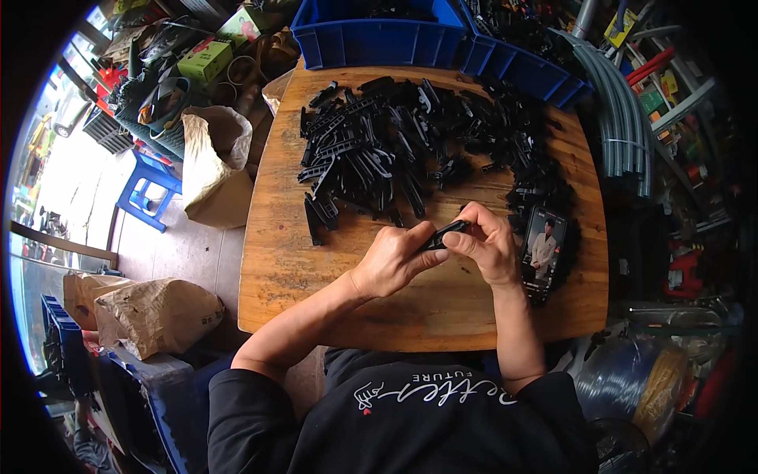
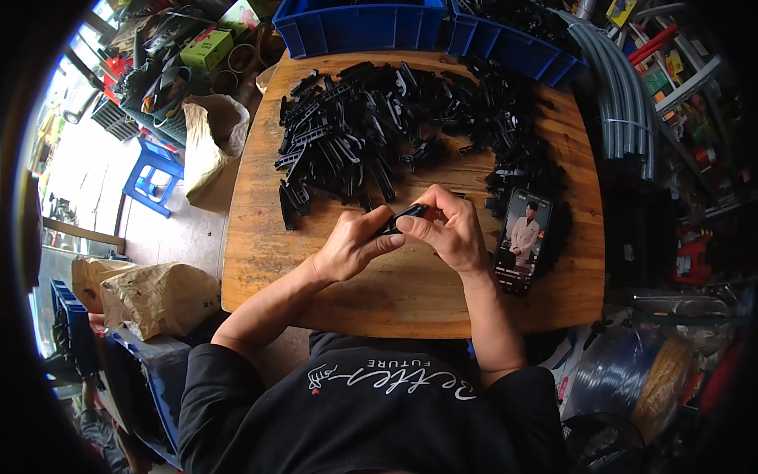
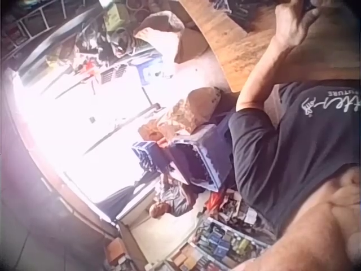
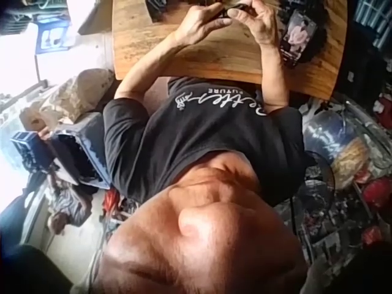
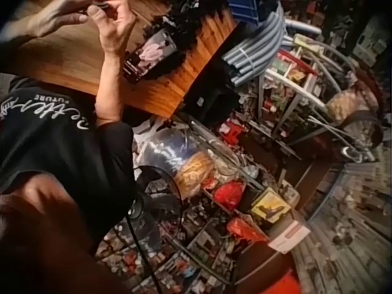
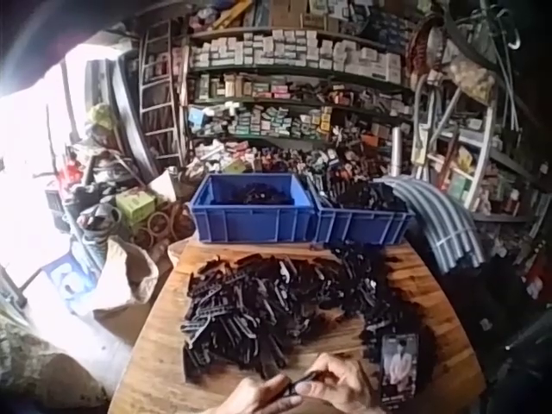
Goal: The recorder is manually assembling small black plastic components at a manufacturing workbench.
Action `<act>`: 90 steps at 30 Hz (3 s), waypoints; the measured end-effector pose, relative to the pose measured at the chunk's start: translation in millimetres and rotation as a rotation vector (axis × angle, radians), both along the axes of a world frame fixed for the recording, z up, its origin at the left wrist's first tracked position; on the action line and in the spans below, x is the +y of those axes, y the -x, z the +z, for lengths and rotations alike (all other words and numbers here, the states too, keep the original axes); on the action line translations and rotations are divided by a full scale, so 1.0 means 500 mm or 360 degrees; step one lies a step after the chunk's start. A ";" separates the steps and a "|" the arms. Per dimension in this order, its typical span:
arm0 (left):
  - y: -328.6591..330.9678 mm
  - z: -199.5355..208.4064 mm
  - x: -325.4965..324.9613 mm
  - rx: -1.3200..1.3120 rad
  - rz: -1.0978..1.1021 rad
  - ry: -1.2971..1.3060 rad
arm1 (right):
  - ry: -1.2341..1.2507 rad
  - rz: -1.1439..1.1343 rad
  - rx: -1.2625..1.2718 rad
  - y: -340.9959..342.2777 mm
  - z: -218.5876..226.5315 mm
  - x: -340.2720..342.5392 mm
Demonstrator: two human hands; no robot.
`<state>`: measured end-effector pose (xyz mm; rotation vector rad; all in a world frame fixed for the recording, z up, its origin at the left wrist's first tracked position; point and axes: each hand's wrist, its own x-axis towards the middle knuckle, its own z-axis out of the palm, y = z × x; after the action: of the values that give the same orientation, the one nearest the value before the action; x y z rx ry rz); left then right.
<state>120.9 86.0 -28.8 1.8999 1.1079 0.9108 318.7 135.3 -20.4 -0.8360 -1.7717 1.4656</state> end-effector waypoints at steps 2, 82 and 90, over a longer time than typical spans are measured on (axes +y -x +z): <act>0.001 -0.006 0.008 -0.0125 -0.0021 0.0091 | -0.0023 0.0096 0.0031 -0.002 0.008 0.025; 0.022 0.014 0.021 -0.1082 0.0055 0.1011 | -0.0230 -0.0084 -0.0178 0.009 0.037 0.080; 0.055 0.008 0.039 -0.1128 0.0313 0.0691 | -0.1101 -0.0406 -0.1289 -0.006 -0.021 0.072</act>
<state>93.5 105.4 -25.0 0.9999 0.9497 1.2067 321.6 171.5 -30.7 -1.2886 -2.3971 0.2569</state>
